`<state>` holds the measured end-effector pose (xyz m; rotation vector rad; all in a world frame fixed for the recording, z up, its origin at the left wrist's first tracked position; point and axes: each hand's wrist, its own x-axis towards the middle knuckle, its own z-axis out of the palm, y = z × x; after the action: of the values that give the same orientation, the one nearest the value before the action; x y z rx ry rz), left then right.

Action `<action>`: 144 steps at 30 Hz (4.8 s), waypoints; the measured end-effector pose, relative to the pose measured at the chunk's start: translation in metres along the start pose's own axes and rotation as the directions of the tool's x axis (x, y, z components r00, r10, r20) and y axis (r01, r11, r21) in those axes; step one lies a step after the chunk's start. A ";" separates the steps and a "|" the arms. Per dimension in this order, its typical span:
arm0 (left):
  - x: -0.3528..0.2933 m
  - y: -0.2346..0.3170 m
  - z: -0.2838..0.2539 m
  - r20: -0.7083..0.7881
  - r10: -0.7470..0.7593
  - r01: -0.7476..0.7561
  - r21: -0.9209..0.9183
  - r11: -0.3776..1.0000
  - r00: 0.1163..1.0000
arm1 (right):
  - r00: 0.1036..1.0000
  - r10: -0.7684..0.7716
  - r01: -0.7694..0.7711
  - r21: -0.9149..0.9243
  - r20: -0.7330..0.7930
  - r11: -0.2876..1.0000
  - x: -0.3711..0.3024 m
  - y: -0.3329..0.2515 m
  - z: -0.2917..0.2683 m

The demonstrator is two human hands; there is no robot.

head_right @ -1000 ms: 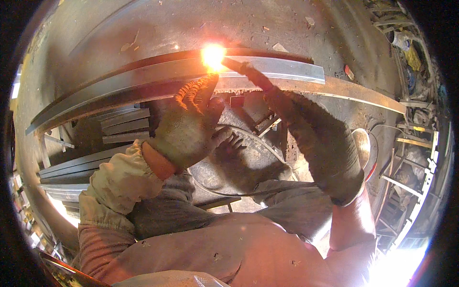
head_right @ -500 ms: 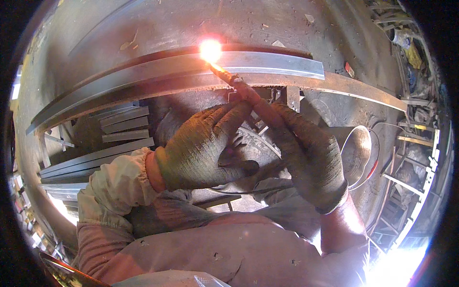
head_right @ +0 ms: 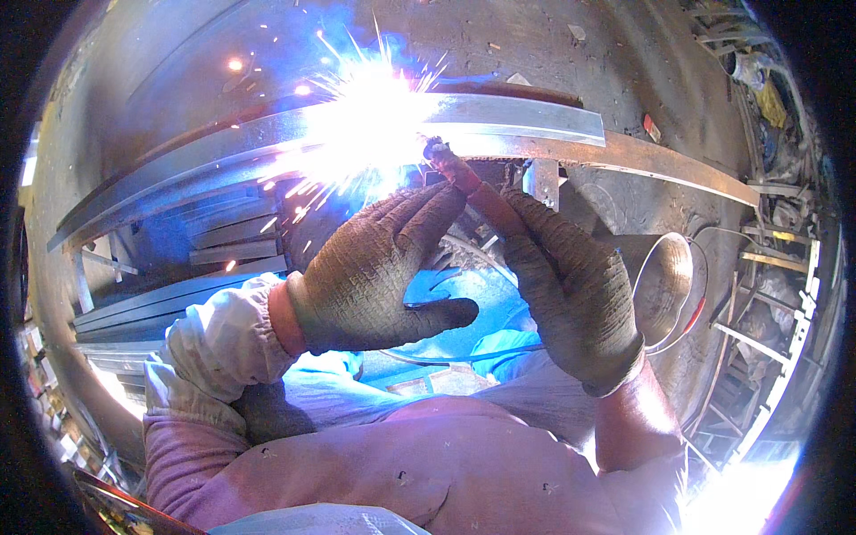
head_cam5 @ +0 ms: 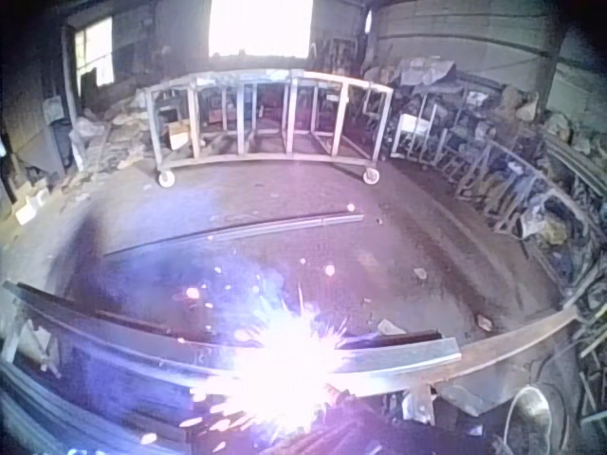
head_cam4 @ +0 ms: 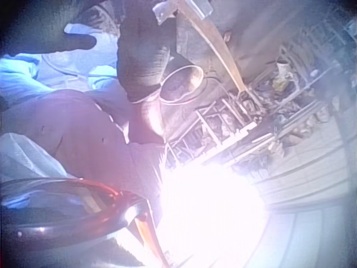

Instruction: The person welds a metal bar onto a curved metal frame using a welding torch, producing bright sparks. They repeatedly position the bar, weld along its length, and adjust its placement on the frame.

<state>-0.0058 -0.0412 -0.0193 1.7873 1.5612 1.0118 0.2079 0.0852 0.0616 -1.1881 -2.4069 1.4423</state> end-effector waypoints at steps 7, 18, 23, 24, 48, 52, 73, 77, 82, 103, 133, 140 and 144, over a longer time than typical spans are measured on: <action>-0.001 -0.002 0.004 -0.009 0.012 -0.011 0.048 0.999 1.000 | 1.000 -0.016 0.016 0.034 -0.001 0.999 -0.002 0.002 0.002; -0.005 -0.006 0.006 -0.058 0.076 -0.073 0.046 0.996 0.995 | 1.000 -0.001 0.001 -0.041 -0.007 0.999 0.000 0.007 0.001; -0.001 -0.003 0.003 -0.007 0.035 -0.035 0.061 0.998 0.999 | 0.995 -0.092 0.093 0.027 -0.026 0.995 0.002 0.009 0.006; -0.002 -0.004 0.003 -0.010 0.034 -0.033 0.072 0.997 0.999 | 0.999 -0.052 0.052 -0.018 -0.005 0.999 0.002 0.004 0.001; -0.024 -0.017 0.016 0.174 -0.069 0.049 0.114 0.992 0.982 | 0.967 0.201 -0.227 0.170 0.157 0.959 -0.012 0.076 0.056; -0.024 -0.015 0.012 0.163 -0.098 0.078 0.124 0.989 0.982 | 0.975 0.186 -0.210 0.217 0.124 0.953 -0.006 0.077 0.061; -0.028 -0.009 0.011 0.153 -0.144 0.115 0.184 0.976 0.978 | 0.994 0.044 -0.065 0.226 0.096 0.972 -0.006 0.089 0.070; -0.029 -0.019 0.018 0.195 -0.131 0.116 0.087 0.989 0.972 | 0.996 -0.093 0.091 0.138 0.005 0.986 -0.008 0.104 0.078; -0.029 -0.015 0.015 0.135 -0.090 0.064 0.186 0.981 0.987 | 0.996 -0.083 0.084 0.084 -0.013 0.993 -0.006 0.108 0.080; -0.024 -0.015 0.014 0.173 -0.113 0.083 0.174 0.981 0.978 | 0.998 0.060 -0.060 0.149 0.005 0.987 -0.009 0.098 0.079; -0.029 -0.042 -0.086 -0.346 -0.143 0.275 0.372 0.887 0.927 | 0.981 0.173 -0.134 0.343 -0.085 0.930 -0.030 0.084 0.043; -0.062 -0.144 -0.111 -0.504 -0.033 0.409 0.659 0.631 0.863 | 0.963 0.197 -0.133 0.313 -0.185 0.940 -0.029 0.086 0.011; -0.055 -0.156 -0.116 -0.493 -0.066 0.420 0.656 0.627 0.867 | 0.953 0.237 -0.160 0.348 -0.190 0.924 -0.031 0.084 0.010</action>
<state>-0.1913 -0.0770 -0.0896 1.7968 2.7460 0.6666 0.2730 0.0784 0.0000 -1.4512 -1.8484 1.5832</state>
